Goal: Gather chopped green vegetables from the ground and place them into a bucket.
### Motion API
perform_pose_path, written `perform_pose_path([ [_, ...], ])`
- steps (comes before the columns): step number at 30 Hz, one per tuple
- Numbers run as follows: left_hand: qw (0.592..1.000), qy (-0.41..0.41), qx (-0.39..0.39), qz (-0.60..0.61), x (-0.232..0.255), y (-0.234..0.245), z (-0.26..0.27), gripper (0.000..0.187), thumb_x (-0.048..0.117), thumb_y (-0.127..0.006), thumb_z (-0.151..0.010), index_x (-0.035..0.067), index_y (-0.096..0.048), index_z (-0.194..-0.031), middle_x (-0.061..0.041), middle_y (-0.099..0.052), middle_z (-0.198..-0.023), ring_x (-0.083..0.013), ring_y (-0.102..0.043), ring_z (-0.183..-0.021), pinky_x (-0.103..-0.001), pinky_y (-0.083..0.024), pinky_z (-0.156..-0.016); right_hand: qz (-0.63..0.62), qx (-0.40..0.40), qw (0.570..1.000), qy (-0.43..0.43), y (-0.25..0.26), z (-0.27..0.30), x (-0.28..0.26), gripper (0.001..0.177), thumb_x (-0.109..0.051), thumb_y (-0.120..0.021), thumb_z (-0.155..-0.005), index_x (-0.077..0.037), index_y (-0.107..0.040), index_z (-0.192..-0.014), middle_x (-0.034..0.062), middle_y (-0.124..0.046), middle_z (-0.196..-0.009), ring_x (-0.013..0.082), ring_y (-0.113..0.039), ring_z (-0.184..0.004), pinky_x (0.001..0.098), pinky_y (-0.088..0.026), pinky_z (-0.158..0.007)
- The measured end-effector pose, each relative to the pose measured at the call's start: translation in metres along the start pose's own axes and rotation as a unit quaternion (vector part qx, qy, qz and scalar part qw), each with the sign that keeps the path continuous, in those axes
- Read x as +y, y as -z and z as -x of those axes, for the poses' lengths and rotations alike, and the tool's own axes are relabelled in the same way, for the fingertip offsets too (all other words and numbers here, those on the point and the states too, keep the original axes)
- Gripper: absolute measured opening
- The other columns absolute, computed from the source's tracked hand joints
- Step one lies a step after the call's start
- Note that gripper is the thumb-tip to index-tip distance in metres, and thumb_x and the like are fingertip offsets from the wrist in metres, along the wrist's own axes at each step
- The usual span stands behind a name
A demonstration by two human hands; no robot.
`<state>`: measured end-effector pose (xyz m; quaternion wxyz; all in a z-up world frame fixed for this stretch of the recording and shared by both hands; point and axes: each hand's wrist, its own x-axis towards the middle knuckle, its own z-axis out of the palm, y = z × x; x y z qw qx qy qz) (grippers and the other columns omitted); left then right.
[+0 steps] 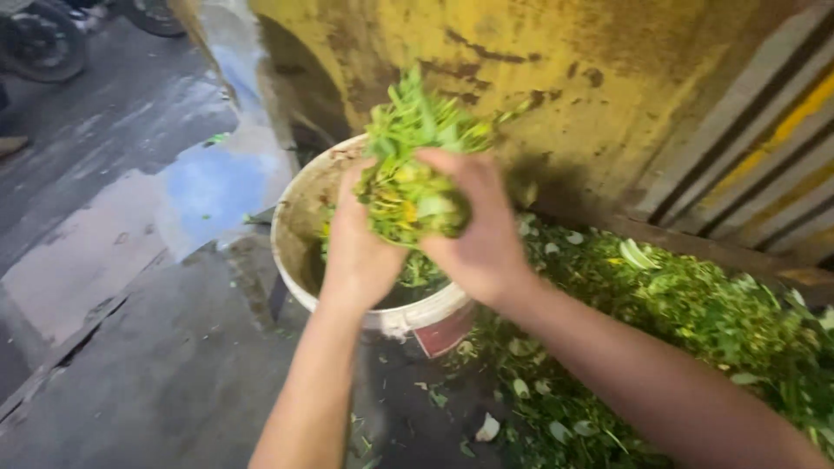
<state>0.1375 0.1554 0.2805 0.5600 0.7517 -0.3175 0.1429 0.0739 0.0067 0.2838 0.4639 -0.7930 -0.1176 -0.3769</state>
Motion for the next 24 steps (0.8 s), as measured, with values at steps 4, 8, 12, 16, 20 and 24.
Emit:
perform_pose_path([
  [4, 0.986, 0.019, -0.036, -0.163, -0.059, 0.037, 0.01, 0.08, 0.0, -0.083, -0.071, 0.0, -0.047, -0.143, -0.023, -0.058, -0.134, -0.0369, -0.057, -0.128, -0.042, -0.046, -0.108, 0.062, -0.11, 0.989, -0.072, -0.043, -0.007, 0.024, 0.081, -0.001, -0.079, -0.07, -0.011, -0.055, -0.146, 0.0134, -0.054, -0.134, 0.0284, -0.052, -0.126, 0.0411, -0.045, -0.109],
  [8, 0.928, 0.112, -0.059, -0.35, -0.057, 0.045, 0.019, 0.075, -0.004, -0.079, -0.064, 0.007, -0.059, -0.137, -0.027, -0.056, -0.127, -0.0469, -0.056, -0.116, -0.05, -0.049, -0.096, 0.131, -0.246, 0.941, -0.194, -0.031, -0.01, 0.045, 0.069, -0.009, -0.077, -0.079, -0.018, -0.055, -0.143, 0.0116, -0.054, -0.139, 0.0266, -0.052, -0.128, 0.0424, -0.044, -0.109],
  [12, 0.955, -0.008, 0.029, -0.297, -0.025, 0.023, 0.022, 0.032, -0.006, -0.067, -0.083, 0.005, -0.073, -0.112, -0.018, -0.069, -0.1, -0.0364, -0.068, -0.099, -0.046, -0.056, -0.09, 0.078, -0.15, 0.932, -0.321, 0.025, -0.02, 0.026, 0.03, -0.017, -0.063, -0.091, -0.018, -0.071, -0.12, 0.0043, -0.069, -0.125, 0.0174, -0.074, -0.102, 0.0338, -0.063, -0.088],
  [16, 0.978, -0.096, 0.002, -0.187, 0.022, -0.032, 0.038, 0.021, -0.002, -0.069, -0.086, 0.006, -0.074, -0.105, -0.019, -0.067, -0.094, -0.0401, -0.066, -0.093, -0.049, -0.054, -0.08, 0.165, -0.123, 0.951, -0.231, 0.108, 0.013, 0.085, 0.022, -0.016, -0.067, -0.096, -0.016, -0.074, -0.116, 0.0035, -0.076, -0.113, 0.0144, -0.073, -0.093, 0.0302, -0.061, -0.082],
  [20, 0.982, -0.094, -0.145, -0.077, 0.014, -0.119, 0.082, 0.016, 0.003, -0.07, -0.086, 0.008, -0.072, -0.102, -0.016, -0.066, -0.095, -0.0378, -0.066, -0.092, -0.047, -0.054, -0.08, 0.191, -0.117, 0.941, -0.252, 0.187, 0.082, 0.135, 0.021, -0.01, -0.07, -0.094, -0.012, -0.074, -0.114, 0.0059, -0.077, -0.101, 0.0144, -0.068, -0.086, 0.0312, -0.056, -0.079],
  [24, 0.954, -0.003, -0.277, -0.114, -0.052, -0.209, 0.135, 0.019, 0.017, -0.078, -0.087, 0.005, -0.072, -0.1, -0.021, -0.064, -0.112, -0.0411, -0.063, -0.102, -0.05, -0.053, -0.085, 0.168, -0.037, 0.887, -0.429, 0.231, 0.167, 0.206, 0.022, -0.007, -0.071, -0.091, -0.009, -0.072, -0.112, 0.0069, -0.078, -0.114, 0.0186, -0.071, -0.101, 0.0334, -0.056, -0.094],
])
